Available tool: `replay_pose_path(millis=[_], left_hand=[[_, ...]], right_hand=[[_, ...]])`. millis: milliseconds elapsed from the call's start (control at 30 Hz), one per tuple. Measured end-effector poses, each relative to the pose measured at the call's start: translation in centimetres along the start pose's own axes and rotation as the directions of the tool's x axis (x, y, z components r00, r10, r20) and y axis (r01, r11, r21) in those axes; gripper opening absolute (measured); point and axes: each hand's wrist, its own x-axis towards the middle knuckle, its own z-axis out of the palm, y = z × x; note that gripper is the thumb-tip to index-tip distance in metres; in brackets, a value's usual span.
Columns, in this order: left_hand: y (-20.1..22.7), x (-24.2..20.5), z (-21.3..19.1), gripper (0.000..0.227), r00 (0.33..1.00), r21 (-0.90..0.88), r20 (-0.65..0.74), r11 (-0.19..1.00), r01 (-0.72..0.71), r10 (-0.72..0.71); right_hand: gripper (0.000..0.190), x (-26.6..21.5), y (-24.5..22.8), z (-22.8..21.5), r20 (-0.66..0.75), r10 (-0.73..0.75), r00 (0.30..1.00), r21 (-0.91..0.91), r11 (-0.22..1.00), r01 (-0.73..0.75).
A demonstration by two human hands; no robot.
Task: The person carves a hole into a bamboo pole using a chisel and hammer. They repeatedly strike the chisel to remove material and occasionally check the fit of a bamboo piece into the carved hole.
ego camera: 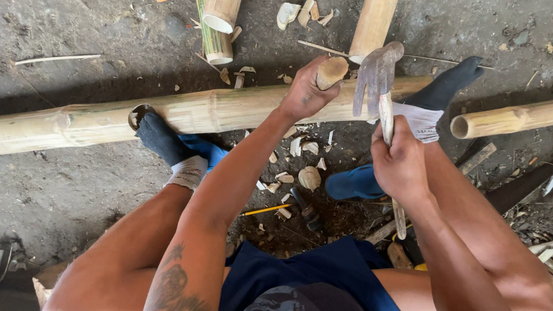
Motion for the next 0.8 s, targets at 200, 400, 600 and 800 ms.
replay_pose_path(millis=[200, 400, 600, 800], left_hand=[[-1.0, -0.1, 0.2, 0.022, 0.997, -0.01, -0.013, 0.997, 0.076, -0.076], [-1.9, -0.8, -0.5, 0.034, 0.993, -0.246, 0.003, 0.962, 0.119, -0.122], [-3.6, -1.9, -0.2, 0.033, 0.984, -0.127, -0.003, 0.977, 0.174, -0.176], [-4.6, -3.6, -0.2, 0.046, 0.992, -0.127, 0.005, 0.984, 0.127, -0.127]], right_hand=[[0.013, 1.4, 0.5, -0.9, 0.003, -0.066, 0.998, -0.064, 0.996, 0.067], [0.028, 5.3, -1.4, 0.6, 0.21, -0.056, 0.976, -0.473, 0.868, 0.151], [0.026, 3.3, -2.5, -1.7, 0.116, -0.162, 0.98, -0.363, 0.912, 0.194], [0.027, 2.9, -3.3, 1.4, 0.13, -0.21, 0.969, -0.5, 0.83, 0.246]])
